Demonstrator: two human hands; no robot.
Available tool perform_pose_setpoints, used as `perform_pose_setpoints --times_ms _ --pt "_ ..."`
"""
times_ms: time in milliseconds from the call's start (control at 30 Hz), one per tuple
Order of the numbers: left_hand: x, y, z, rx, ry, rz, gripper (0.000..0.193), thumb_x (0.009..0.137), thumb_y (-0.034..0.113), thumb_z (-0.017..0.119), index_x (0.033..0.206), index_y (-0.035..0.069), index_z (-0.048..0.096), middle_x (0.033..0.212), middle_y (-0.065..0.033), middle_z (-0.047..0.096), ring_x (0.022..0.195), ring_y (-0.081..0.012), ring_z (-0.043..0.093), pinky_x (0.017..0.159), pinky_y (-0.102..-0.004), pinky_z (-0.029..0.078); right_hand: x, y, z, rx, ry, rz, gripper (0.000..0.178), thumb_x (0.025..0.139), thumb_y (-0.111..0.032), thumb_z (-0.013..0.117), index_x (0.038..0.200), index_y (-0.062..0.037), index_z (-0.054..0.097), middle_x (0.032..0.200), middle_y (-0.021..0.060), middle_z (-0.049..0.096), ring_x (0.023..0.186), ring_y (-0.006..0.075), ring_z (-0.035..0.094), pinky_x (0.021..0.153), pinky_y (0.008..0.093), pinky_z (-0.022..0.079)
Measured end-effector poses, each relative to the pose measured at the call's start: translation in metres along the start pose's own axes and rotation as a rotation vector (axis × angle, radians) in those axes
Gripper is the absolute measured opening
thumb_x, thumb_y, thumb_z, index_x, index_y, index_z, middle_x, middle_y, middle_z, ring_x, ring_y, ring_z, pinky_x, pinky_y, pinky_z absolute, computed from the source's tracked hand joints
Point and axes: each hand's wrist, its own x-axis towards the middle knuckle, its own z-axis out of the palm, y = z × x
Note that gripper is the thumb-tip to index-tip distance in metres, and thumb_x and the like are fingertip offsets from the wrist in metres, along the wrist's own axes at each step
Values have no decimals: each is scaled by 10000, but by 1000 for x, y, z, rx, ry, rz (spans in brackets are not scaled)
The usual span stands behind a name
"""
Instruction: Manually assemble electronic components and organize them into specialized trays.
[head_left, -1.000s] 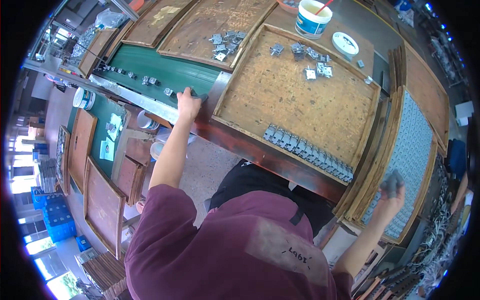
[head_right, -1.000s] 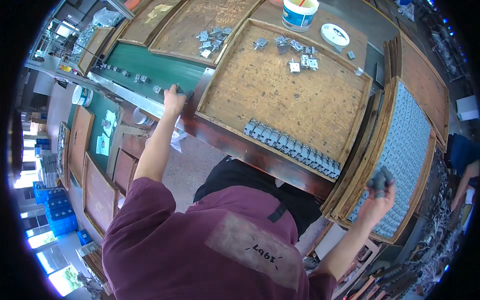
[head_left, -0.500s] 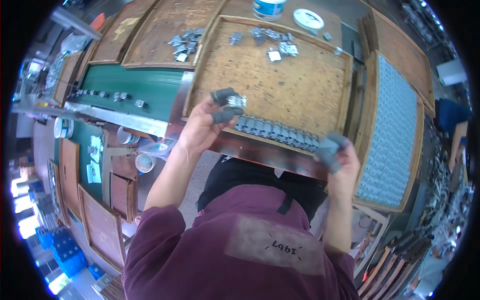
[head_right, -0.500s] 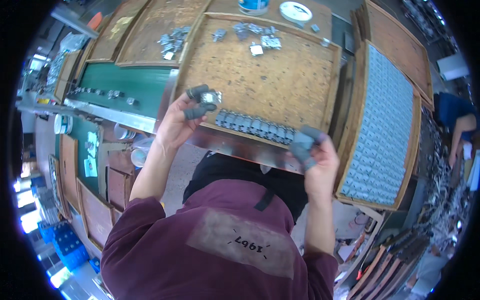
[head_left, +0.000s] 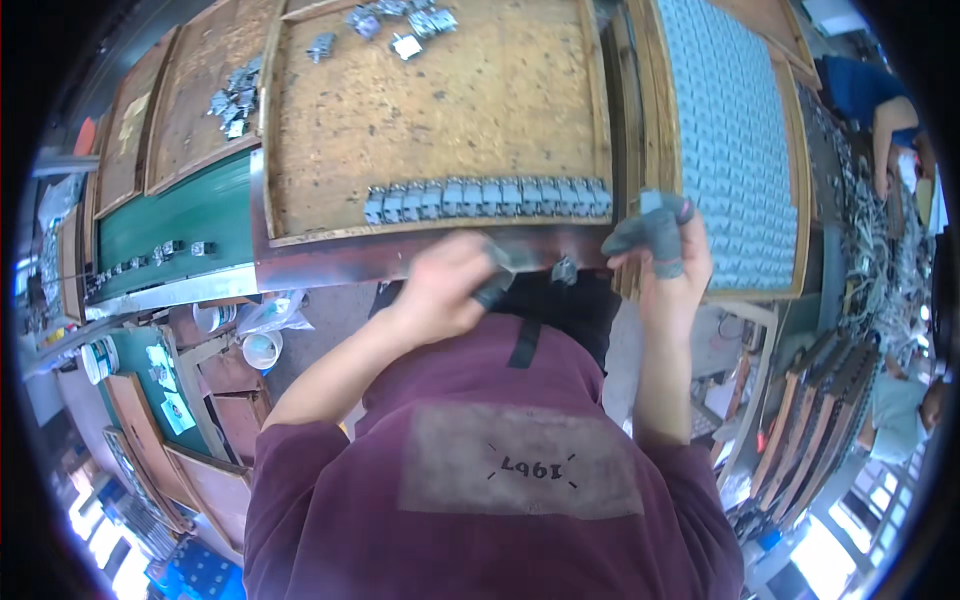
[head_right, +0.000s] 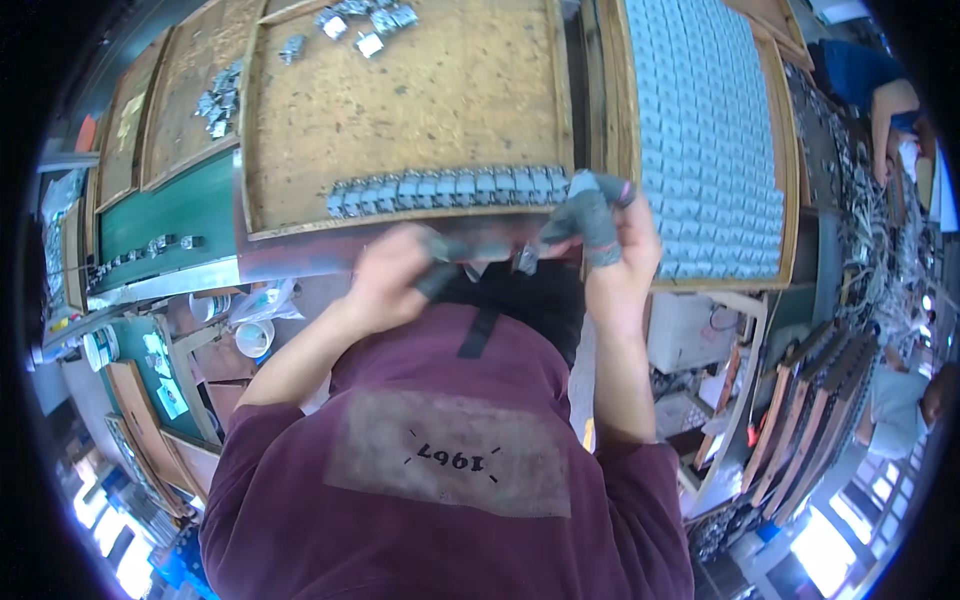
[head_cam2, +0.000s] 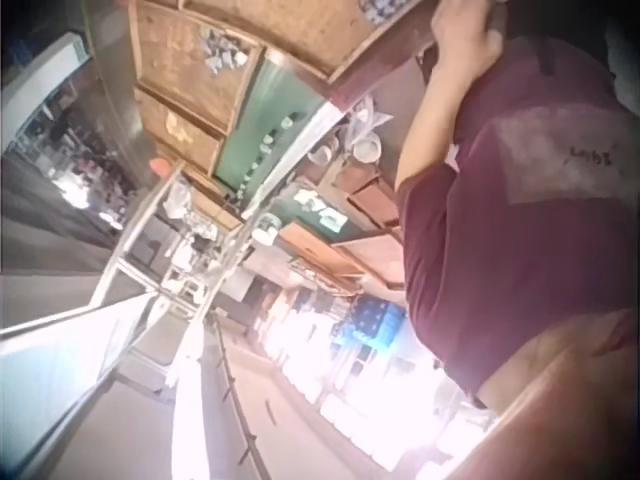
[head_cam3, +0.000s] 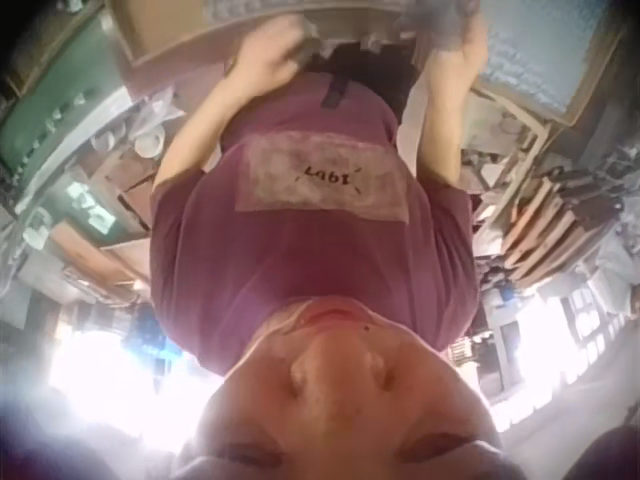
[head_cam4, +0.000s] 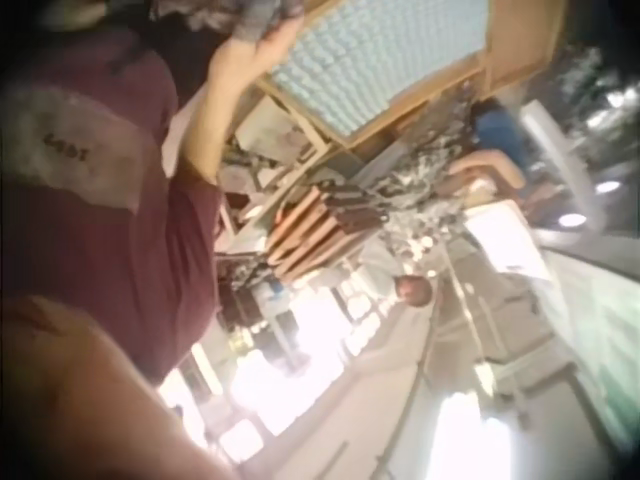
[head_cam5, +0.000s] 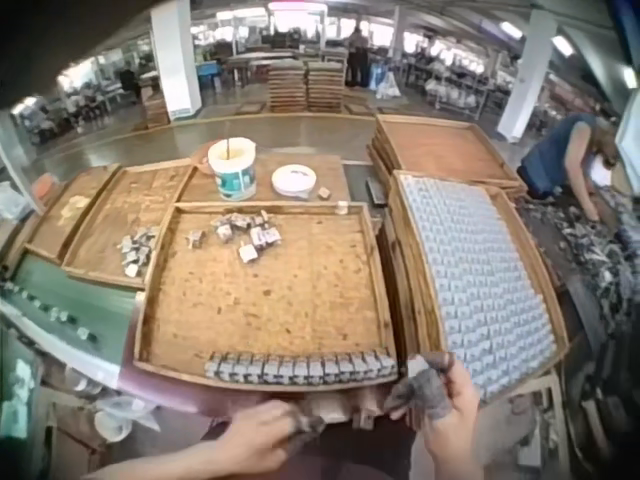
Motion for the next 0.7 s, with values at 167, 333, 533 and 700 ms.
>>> perform_pose_setpoints --times_ms 167,333,533,700 --pt "1 5 70 -160 -238 -179 278 827 140 695 1091 72 639 961 -102 633 857 -304 639 728 -406 529 -19 2 -31 -62 66 -18 296 1002 -236 554 1167 10 544 808 150 658 643 217 655 520 293 512" --pt "52 13 118 285 -243 508 247 778 175 624 1005 88 663 1055 -84 591 1056 -265 567 921 -432 472 -46 15 -45 -6 181 -25 320 1013 -247 528 1175 28 545 806 152 657 638 225 654 510 303 509" --pt "53 -11 173 515 -304 726 252 785 222 565 948 88 703 1201 -57 599 1197 -215 483 1111 -467 354 -59 2 -63 -18 279 -67 331 1015 -247 518 1173 43 545 814 150 657 634 217 649 507 302 506" --pt "62 -20 178 574 -253 806 262 802 255 573 961 112 725 1140 -28 630 1210 -202 462 1106 -468 346 -66 7 -70 -17 302 -48 313 1011 -228 523 1169 42 545 802 140 653 631 210 646 510 298 505"
